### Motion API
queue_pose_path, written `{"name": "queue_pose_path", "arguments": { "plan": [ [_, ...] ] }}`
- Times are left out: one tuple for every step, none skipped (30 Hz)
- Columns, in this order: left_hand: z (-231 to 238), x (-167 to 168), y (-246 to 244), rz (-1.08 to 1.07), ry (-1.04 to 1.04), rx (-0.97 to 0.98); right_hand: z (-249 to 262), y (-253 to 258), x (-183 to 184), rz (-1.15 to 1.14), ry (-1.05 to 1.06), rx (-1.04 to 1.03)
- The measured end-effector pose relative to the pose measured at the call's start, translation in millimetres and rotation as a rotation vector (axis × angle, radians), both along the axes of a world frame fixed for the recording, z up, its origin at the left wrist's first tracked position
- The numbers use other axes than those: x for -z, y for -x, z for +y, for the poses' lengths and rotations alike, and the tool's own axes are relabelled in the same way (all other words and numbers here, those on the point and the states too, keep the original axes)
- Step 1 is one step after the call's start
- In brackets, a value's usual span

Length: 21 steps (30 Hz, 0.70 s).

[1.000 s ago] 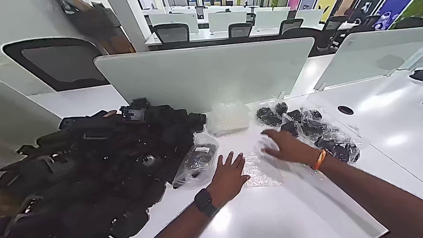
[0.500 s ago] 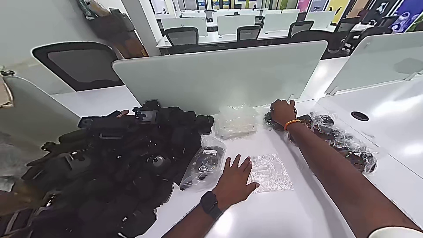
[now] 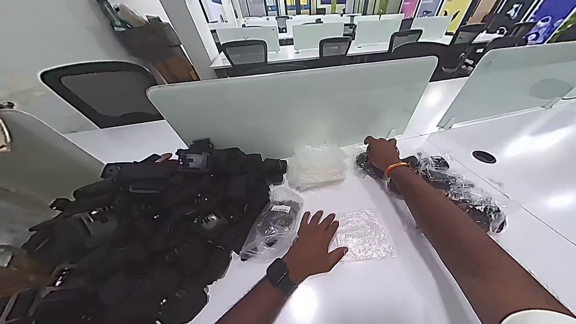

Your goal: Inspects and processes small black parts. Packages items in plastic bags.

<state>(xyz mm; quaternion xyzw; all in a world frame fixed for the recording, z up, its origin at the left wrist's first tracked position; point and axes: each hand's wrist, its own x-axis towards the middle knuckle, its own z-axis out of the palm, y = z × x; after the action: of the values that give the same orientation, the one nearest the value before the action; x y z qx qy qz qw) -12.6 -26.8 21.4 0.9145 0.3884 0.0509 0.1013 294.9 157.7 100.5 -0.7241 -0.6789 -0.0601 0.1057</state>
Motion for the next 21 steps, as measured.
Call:
{"name": "queue_pose_path", "arguments": {
  "plan": [
    [0,-1,1,-0.009,-0.001,-0.001,0,2,0,-0.018,-0.007,0.005],
    [1,-1,1,-0.021,-0.004,-0.002,1,3,0,-0.036,-0.013,0.006],
    [1,-1,1,-0.034,-0.010,-0.002,0,4,-1,-0.050,-0.016,0.007],
    [1,0,1,-0.048,-0.014,-0.002,-1,5,-2,-0.051,-0.025,0.006],
    [1,0,1,-0.065,-0.025,-0.004,-2,5,-4,-0.037,-0.049,0.011],
    [1,1,1,-0.091,-0.039,-0.008,-4,4,-5,-0.011,-0.092,0.017],
    [0,1,1,-0.122,-0.067,-0.013,-9,3,-7,0.024,-0.139,0.033],
    [0,2,1,-0.154,-0.102,-0.016,-15,2,-11,0.074,-0.189,0.055],
    [0,3,1,-0.191,-0.132,-0.020,-23,2,-15,0.139,-0.247,0.077],
    [1,4,1,-0.232,-0.160,-0.023,-31,1,-19,0.208,-0.299,0.107],
    [1,5,1,-0.260,-0.180,-0.023,-39,-1,-22,0.266,-0.346,0.142],
    [2,5,0,-0.275,-0.191,-0.023,-44,-6,-23,0.313,-0.400,0.164],
    [2,6,0,-0.280,-0.193,-0.023,-48,-12,-22,0.364,-0.449,0.173],
    [3,5,0,-0.281,-0.183,-0.025,-52,-18,-22,0.426,-0.496,0.172],
    [3,5,1,-0.293,-0.179,-0.026,-57,-22,-23,0.502,-0.531,0.164],
    [4,7,1,-0.324,-0.182,-0.026,-63,-24,-24,0.600,-0.564,0.143],
    [4,10,2,-0.373,-0.196,-0.023,-72,-23,-23,0.726,-0.593,0.099],
    [5,13,2,-0.430,-0.210,-0.017,-85,-20,-22,0.858,-0.599,0.039],
    [6,15,2,-0.489,-0.217,-0.005,-102,-13,-21,0.972,-0.561,-0.023],
    [6,15,2,-0.541,-0.201,0.014,-118,-5,-19,1.065,-0.508,-0.081],
    [6,14,3,-0.586,-0.176,0.039,-131,3,-17,1.140,-0.469,-0.139]
  ]
}}
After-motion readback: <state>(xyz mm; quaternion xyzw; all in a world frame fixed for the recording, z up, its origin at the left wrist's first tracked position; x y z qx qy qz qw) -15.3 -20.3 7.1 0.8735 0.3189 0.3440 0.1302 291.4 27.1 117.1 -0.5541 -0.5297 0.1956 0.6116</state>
